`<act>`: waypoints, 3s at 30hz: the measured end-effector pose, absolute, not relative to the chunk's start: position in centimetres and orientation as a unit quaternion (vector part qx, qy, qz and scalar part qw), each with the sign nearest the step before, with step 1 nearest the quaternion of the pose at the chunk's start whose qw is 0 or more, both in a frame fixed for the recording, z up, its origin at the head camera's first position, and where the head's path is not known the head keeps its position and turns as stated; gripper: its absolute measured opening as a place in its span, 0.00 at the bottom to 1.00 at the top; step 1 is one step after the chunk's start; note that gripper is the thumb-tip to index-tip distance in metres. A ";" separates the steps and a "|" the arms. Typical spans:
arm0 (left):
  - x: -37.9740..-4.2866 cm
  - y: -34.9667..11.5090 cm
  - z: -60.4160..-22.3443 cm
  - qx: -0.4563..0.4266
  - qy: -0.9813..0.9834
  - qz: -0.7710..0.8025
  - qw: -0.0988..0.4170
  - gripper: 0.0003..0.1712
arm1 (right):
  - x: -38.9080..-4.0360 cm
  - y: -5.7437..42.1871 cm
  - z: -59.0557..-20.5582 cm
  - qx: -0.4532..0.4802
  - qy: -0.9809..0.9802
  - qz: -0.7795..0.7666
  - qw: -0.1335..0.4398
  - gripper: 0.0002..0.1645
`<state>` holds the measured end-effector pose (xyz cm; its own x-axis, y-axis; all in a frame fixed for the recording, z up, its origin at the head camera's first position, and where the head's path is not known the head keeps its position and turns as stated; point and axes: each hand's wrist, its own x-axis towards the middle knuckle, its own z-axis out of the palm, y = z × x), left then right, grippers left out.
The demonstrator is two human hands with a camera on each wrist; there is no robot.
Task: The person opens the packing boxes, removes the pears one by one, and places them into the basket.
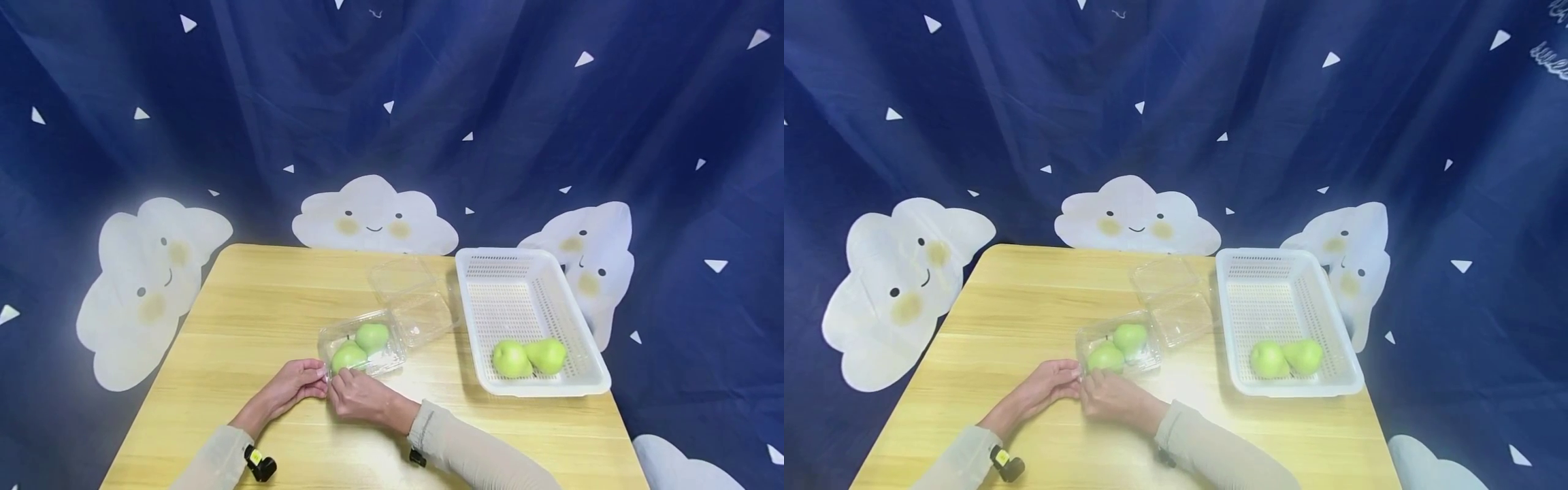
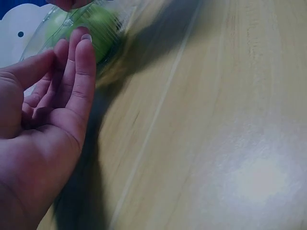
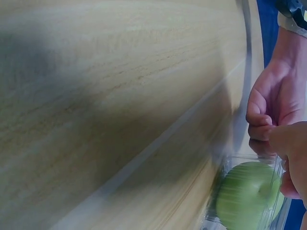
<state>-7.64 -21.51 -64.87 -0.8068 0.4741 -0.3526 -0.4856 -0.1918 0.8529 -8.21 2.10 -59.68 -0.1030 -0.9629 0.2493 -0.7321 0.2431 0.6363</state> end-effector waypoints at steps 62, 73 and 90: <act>-8.2 -21.1 -64.1 -0.059 0.580 0.766 0.272 0.22 | -9.4 2.5 -59.6 0.570 -0.746 -0.117 0.323 0.09; -9.1 -20.6 -63.9 -0.046 0.617 0.740 0.265 0.16 | -9.4 2.8 -59.7 0.582 -0.732 -0.120 0.333 0.24; -8.9 -19.9 -63.5 -0.057 0.629 0.742 0.228 0.12 | -8.7 2.6 -60.2 0.559 -0.741 -0.154 0.340 0.14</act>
